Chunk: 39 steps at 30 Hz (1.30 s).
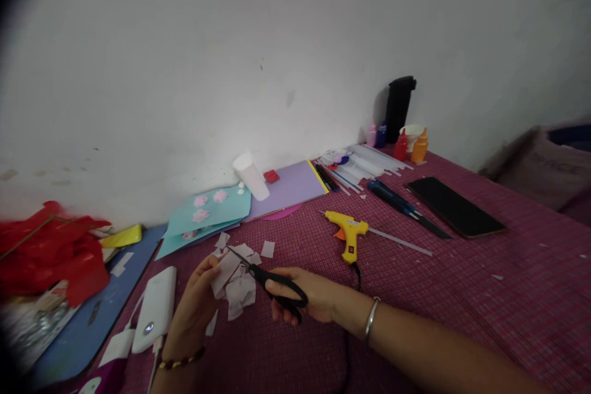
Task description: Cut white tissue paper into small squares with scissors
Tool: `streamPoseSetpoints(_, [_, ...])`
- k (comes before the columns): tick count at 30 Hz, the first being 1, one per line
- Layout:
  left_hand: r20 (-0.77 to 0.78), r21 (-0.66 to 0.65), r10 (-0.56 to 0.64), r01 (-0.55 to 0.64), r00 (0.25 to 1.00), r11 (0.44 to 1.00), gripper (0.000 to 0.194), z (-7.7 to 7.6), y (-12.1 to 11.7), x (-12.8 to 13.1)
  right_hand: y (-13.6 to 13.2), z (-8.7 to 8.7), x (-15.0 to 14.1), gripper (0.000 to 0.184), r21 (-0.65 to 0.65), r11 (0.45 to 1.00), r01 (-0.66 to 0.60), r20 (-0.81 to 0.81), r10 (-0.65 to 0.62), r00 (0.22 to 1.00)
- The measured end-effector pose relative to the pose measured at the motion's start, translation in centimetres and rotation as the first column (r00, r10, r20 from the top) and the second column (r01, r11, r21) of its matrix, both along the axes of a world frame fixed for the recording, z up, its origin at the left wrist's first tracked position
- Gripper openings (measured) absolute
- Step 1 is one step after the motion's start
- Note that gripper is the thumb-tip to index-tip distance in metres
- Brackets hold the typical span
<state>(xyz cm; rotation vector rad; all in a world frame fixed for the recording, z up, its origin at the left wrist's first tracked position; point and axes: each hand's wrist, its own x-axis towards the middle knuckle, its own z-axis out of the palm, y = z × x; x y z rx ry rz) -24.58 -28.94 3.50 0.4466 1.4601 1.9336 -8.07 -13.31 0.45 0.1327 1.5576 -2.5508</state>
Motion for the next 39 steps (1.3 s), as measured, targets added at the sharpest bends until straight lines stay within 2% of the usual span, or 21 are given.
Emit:
streamPoseSetpoints(7, [0.009,0.003,-0.002,0.002,1.0,1.0,0.024,-0.6,-0.2,-0.7,0.0,-0.5,0.0,0.059,0.027,0.999,-0.029,0.015,0.029,0.999])
streamPoseSetpoints(11, [-0.01,0.007,0.049,-0.049,0.999,0.999,0.02,-0.7,-0.7,-1.6,0.2,-0.8,0.1,0.064,0.013,0.996,-0.09,0.003,0.09,0.996])
streamPoseSetpoints(19, [-0.001,0.036,0.111,-0.111,0.994,0.993,0.018,-0.9,-1.0,-2.2,0.5,-0.8,0.2,0.062,0.041,0.979,-0.199,0.023,0.198,0.98])
streamPoseSetpoints(30, [0.058,-0.086,0.027,-0.022,0.998,0.996,0.021,-2.0,-0.2,-1.4,0.4,-0.7,0.0,0.049,0.13,0.986,-0.105,-0.025,0.109,0.994])
streamPoseSetpoints(39, [0.07,-0.138,0.043,-0.033,0.997,0.99,0.023,-1.8,0.1,-1.1,0.1,-0.7,-0.4,0.042,0.131,0.99,-0.058,0.066,0.05,0.997])
